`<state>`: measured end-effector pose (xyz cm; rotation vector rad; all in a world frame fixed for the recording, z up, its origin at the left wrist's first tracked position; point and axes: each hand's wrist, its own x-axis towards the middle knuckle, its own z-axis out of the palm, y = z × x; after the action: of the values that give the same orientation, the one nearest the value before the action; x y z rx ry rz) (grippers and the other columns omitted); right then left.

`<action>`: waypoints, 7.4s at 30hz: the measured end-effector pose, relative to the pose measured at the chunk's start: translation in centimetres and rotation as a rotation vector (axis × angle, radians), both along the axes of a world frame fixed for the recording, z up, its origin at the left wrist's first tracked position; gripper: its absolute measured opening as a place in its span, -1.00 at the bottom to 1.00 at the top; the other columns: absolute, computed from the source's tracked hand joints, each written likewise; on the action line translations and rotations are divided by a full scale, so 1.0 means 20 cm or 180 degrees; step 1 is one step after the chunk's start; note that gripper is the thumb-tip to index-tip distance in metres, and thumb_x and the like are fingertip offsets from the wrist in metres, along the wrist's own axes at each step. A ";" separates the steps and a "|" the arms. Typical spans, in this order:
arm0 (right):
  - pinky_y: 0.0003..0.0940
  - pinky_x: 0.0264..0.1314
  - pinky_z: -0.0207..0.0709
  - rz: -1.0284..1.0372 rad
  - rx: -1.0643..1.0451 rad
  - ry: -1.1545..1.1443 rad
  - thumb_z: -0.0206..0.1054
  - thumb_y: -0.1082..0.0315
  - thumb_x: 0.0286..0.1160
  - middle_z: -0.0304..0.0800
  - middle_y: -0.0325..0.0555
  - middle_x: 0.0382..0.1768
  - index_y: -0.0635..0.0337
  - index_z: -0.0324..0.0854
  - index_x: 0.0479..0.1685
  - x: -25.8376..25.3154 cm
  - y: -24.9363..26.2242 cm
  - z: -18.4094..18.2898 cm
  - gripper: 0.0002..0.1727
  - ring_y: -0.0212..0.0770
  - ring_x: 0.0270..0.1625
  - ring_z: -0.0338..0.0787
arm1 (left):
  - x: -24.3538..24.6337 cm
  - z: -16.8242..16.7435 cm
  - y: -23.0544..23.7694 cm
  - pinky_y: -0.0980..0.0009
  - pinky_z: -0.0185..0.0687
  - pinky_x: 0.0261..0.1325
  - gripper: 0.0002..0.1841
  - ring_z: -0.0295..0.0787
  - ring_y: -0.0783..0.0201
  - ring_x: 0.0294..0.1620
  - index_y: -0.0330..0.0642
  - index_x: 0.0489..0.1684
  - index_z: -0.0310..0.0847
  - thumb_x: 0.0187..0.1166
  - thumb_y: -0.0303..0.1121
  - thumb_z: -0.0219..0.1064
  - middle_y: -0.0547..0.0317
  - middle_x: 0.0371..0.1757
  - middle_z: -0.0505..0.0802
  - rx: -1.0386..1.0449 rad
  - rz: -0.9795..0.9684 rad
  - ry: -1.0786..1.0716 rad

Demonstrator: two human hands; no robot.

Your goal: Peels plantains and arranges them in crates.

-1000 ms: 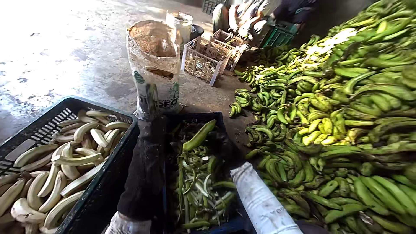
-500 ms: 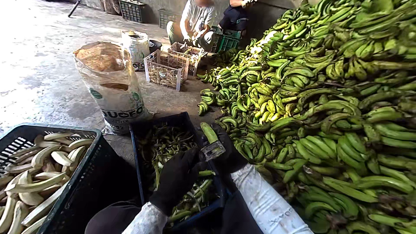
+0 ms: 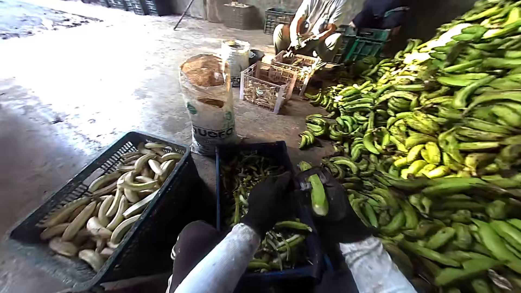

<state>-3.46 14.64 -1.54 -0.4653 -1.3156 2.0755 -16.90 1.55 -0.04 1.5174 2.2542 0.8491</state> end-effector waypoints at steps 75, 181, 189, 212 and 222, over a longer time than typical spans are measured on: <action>-0.38 -0.15 0.73 -0.1205 -0.1191 0.1261 -0.10 -0.19 0.78 0.76 -0.27 -0.22 -0.09 0.58 0.06 0.05 0.03 -0.11 -0.52 -0.34 -0.20 0.80 | 0.16 -0.19 -0.05 -0.06 0.72 -0.06 -0.41 0.80 -0.08 -0.07 0.02 0.55 0.63 0.69 0.13 0.08 -0.11 -0.01 0.85 0.1234 -0.0334 0.0419; -0.33 -0.11 0.72 -0.0931 0.1006 -0.0773 0.43 0.08 0.50 0.76 -0.19 0.03 -0.09 0.35 0.56 0.09 -0.16 0.18 -0.37 -0.30 -0.09 0.78 | 0.20 -0.20 -0.27 0.18 0.78 -0.21 -0.34 0.66 0.24 -0.40 -0.14 0.57 0.47 0.81 0.18 -0.15 0.17 -0.34 0.69 0.1081 0.0041 -0.3458; -0.28 -0.16 0.76 -0.0708 0.0331 -0.0050 0.41 0.13 0.52 0.79 -0.10 0.03 -0.15 0.34 0.60 0.09 -0.09 0.22 -0.37 -0.21 -0.11 0.82 | 0.26 -0.05 -0.20 0.44 0.55 -0.49 -0.44 0.51 0.38 -0.58 -0.17 0.31 0.55 0.86 0.09 -0.16 0.23 -0.49 0.62 0.0944 0.0025 -0.3388; -0.46 -0.43 0.68 -0.0092 -0.0321 -0.0203 -0.18 -0.07 0.87 0.72 -0.18 -0.40 0.05 0.63 0.05 -0.06 -0.12 0.01 -0.48 -0.37 -0.46 0.72 | -0.20 0.00 -0.05 -0.28 0.65 0.15 -0.47 0.78 -0.17 0.13 0.05 0.52 0.57 0.68 0.09 0.27 -0.13 0.15 0.81 0.0216 0.0647 -0.0114; -0.51 -0.49 0.65 -0.0540 0.0168 0.0042 -0.07 0.06 0.80 0.73 -0.26 -0.43 0.01 0.65 0.08 0.08 0.01 -0.01 -0.61 -0.43 -0.49 0.70 | -0.01 0.01 -0.18 0.33 0.76 -0.03 -0.55 0.77 0.47 -0.18 0.05 0.41 0.63 0.75 0.08 0.16 0.34 -0.09 0.85 0.0500 -0.0988 -0.1806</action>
<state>-1.88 14.76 -1.81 -0.5206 -1.2745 1.8971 -17.15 -2.09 0.22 1.4088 1.5364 1.1946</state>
